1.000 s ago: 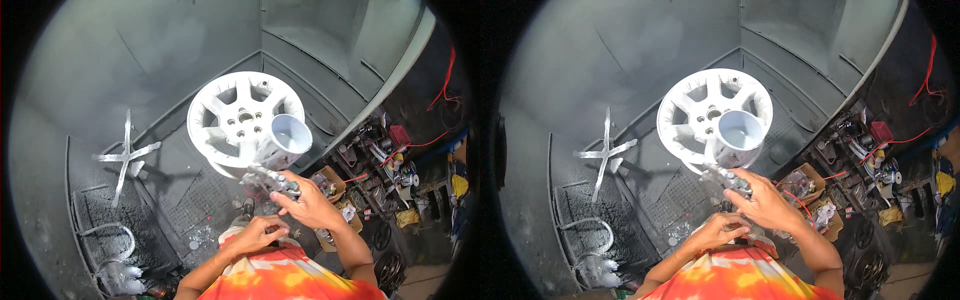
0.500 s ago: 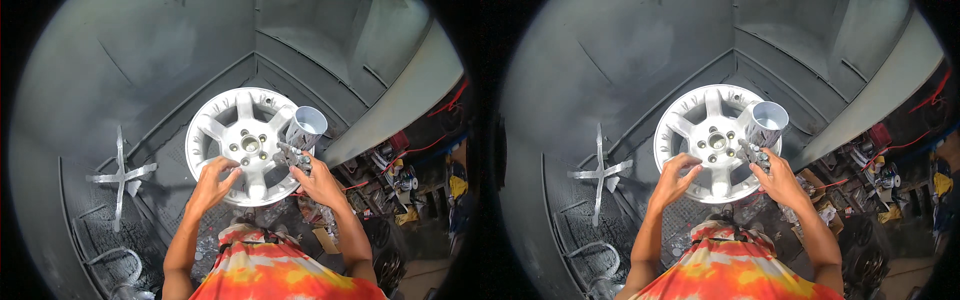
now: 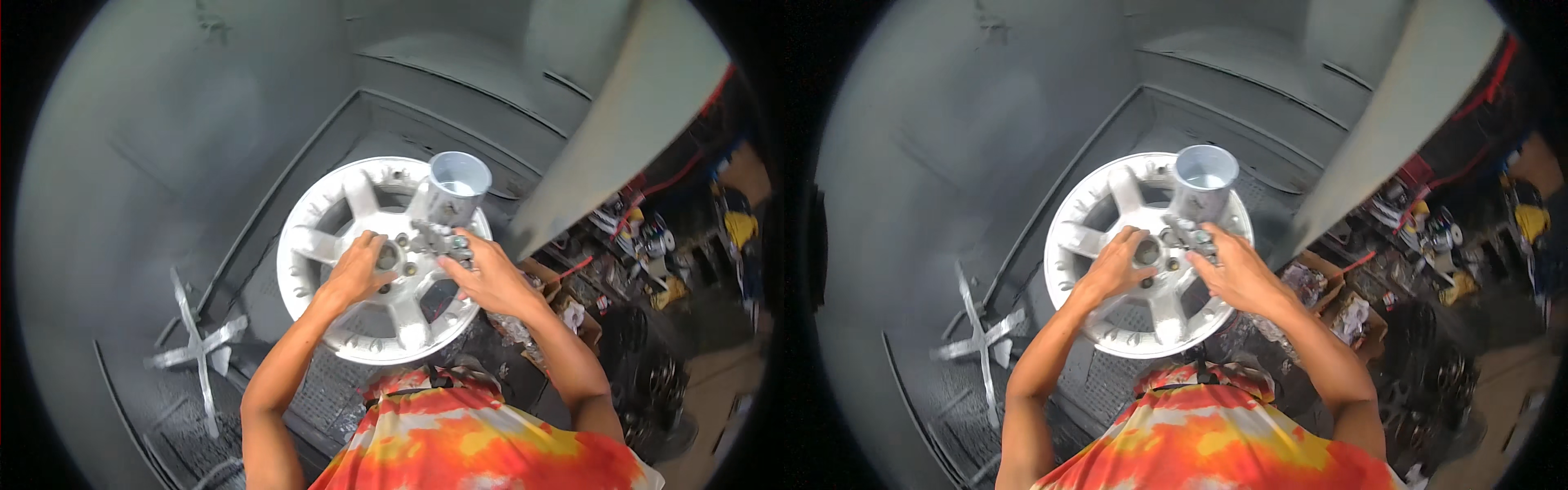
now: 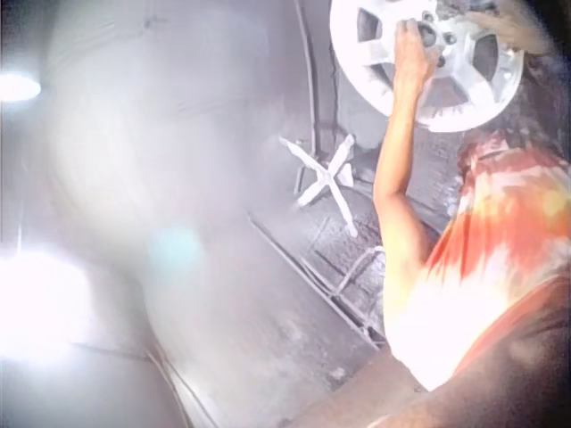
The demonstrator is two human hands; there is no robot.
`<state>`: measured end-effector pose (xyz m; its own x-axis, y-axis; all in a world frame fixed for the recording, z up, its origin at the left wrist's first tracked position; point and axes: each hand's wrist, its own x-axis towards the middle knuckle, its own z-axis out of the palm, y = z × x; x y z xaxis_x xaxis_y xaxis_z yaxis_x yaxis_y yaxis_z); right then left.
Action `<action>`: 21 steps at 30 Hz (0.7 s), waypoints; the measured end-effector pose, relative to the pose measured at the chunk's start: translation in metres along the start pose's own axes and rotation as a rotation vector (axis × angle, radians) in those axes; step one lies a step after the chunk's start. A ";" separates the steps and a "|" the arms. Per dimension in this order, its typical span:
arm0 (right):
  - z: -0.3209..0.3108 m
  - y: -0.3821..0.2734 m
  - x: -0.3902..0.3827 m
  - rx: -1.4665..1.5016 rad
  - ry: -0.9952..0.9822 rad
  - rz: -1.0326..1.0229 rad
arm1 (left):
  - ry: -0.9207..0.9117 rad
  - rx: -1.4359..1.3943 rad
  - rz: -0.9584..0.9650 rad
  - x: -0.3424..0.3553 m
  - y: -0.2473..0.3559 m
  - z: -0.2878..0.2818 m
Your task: The person places a car rim on a stand in a paint booth, wipes the rim with a cloth, and then coats it with paint using a spray gun.
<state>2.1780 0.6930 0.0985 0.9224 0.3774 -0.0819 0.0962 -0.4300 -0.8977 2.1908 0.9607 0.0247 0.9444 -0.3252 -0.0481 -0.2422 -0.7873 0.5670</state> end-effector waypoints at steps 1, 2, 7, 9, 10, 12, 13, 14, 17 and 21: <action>0.001 -0.008 -0.001 -0.010 -0.041 0.029 | 0.009 0.016 0.015 0.001 -0.005 0.002; 0.001 -0.014 -0.002 -0.021 -0.070 0.068 | -0.007 0.039 0.030 0.003 -0.006 0.001; 0.027 0.012 -0.001 -0.141 0.061 -0.223 | -0.014 0.031 0.141 0.018 -0.020 0.013; 0.026 -0.003 -0.007 -0.058 0.010 -0.208 | -0.086 -0.064 0.088 0.021 -0.028 0.013; 0.024 -0.006 -0.010 -0.025 -0.022 -0.204 | -0.125 -0.101 0.086 0.025 -0.028 0.015; 0.026 -0.007 -0.017 0.015 -0.008 -0.207 | -0.149 -0.155 0.155 0.030 -0.028 0.016; 0.027 -0.009 -0.021 0.039 -0.023 -0.184 | -0.153 -0.155 0.191 0.031 -0.036 0.018; 0.027 -0.012 -0.025 0.059 -0.038 -0.164 | -0.152 -0.158 0.229 0.033 -0.038 0.018; 0.040 0.000 -0.026 0.026 0.020 -0.232 | -0.169 -0.185 0.232 0.033 -0.052 0.024; 0.036 -0.004 -0.028 0.037 0.044 -0.224 | -0.172 -0.217 0.203 0.033 -0.065 0.033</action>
<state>2.1385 0.7134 0.0884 0.8949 0.4239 0.1397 0.2877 -0.3086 -0.9067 2.2300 0.9837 -0.0409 0.8263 -0.5615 -0.0439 -0.3508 -0.5741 0.7398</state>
